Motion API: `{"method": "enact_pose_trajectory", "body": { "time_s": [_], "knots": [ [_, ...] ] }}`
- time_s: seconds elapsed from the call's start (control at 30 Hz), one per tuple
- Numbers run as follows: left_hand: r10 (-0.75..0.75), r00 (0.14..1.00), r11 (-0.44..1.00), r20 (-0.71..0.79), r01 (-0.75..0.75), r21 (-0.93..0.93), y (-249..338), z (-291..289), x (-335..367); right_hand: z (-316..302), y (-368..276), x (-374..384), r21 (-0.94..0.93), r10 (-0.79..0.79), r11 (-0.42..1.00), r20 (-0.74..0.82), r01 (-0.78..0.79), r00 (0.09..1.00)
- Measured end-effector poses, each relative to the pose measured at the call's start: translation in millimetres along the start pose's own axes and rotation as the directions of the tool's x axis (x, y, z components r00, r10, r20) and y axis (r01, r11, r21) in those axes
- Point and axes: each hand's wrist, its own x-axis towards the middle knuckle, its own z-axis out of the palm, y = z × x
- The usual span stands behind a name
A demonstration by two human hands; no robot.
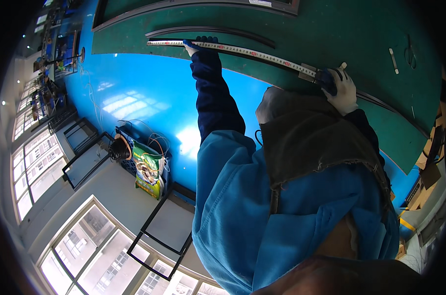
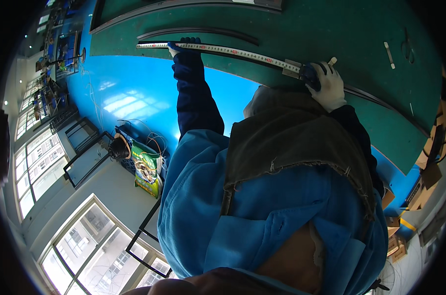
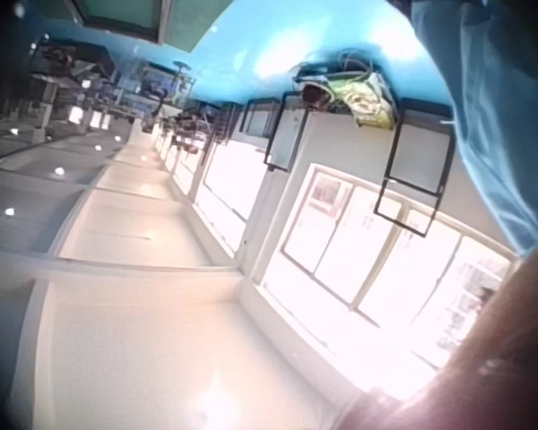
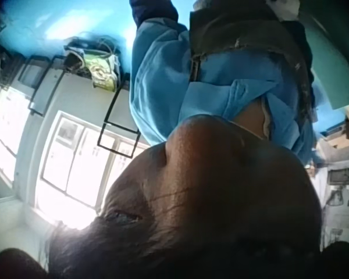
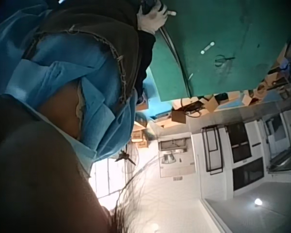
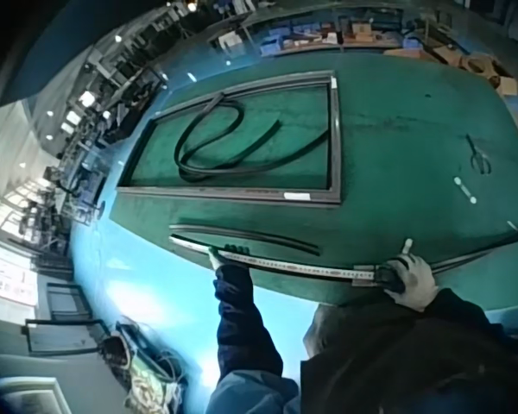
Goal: Measuring rubber gasket strips with a tape measure and installing them into a metal frame on a workbench.
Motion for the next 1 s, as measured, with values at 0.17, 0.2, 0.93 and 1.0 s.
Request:
{"method": "enact_pose_trajectory", "body": {
  "time_s": [0.17,0.2,0.93,1.0],
  "knots": [
    [-0.002,0.999,1.000,-0.048,0.000,-0.022,-3,-1,8,0,0,-5,-0.007,0.036,0.999,0.006,-0.036,0.999],
    [0.028,0.999,0.999,-0.030,-0.029,-0.017,-9,12,-5,-2,1,-6,-0.003,0.037,0.999,0.004,-0.037,0.999],
    [0.052,0.998,0.999,-0.048,-0.052,-0.012,-1,-1,10,5,8,-4,-0.082,0.040,0.996,0.018,-0.038,0.999],
    [0.043,0.993,0.999,-0.114,-0.042,0.011,-2,-4,17,2,5,-3,-0.082,0.046,0.996,0.030,-0.044,0.998]
  ]
}}
